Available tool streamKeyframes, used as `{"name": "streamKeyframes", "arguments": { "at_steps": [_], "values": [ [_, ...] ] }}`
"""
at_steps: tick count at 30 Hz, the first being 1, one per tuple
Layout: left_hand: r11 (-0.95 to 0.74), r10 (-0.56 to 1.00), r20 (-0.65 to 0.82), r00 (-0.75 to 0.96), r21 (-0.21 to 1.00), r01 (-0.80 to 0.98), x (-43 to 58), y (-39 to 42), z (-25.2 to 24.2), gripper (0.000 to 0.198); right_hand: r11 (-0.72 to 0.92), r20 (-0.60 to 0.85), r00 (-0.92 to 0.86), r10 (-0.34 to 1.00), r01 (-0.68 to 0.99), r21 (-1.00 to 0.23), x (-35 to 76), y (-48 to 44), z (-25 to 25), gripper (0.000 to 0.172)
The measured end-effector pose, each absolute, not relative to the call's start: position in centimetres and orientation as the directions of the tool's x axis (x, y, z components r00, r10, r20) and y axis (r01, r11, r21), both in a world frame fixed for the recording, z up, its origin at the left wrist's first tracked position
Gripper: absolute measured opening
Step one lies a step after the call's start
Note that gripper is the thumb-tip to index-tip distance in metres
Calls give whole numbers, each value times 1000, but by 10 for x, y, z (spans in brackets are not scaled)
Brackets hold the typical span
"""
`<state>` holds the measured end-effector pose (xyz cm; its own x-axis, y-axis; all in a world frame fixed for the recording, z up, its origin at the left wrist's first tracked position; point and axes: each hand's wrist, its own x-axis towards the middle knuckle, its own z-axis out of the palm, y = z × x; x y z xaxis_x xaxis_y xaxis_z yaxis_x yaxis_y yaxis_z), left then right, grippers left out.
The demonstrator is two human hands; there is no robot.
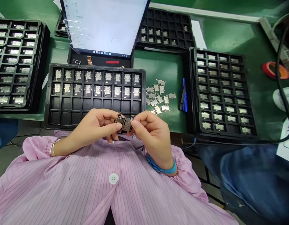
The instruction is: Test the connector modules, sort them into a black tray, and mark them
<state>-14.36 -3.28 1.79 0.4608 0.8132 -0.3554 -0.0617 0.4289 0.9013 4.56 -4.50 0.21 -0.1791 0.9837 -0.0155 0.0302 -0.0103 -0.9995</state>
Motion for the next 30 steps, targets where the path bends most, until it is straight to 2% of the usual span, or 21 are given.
{"name": "streamKeyframes", "arguments": {
  "at_steps": [10, 25, 30],
  "values": [
    [401, 821, -325, 470, 913, -69, -149, -35, 12, 35, -55, -59, -186, 981, 25, -998, 49, -47, -1, 17],
    [328, 817, -268, 511, 944, -29, -152, -35, 6, 35, -32, -50, -192, 980, 94, -995, 47, -47, 0, 17],
    [404, 793, -310, 524, 912, -72, -155, -35, -1, 33, -61, -84, -179, 980, 133, -989, 45, -46, 0, 18]
  ]
}}
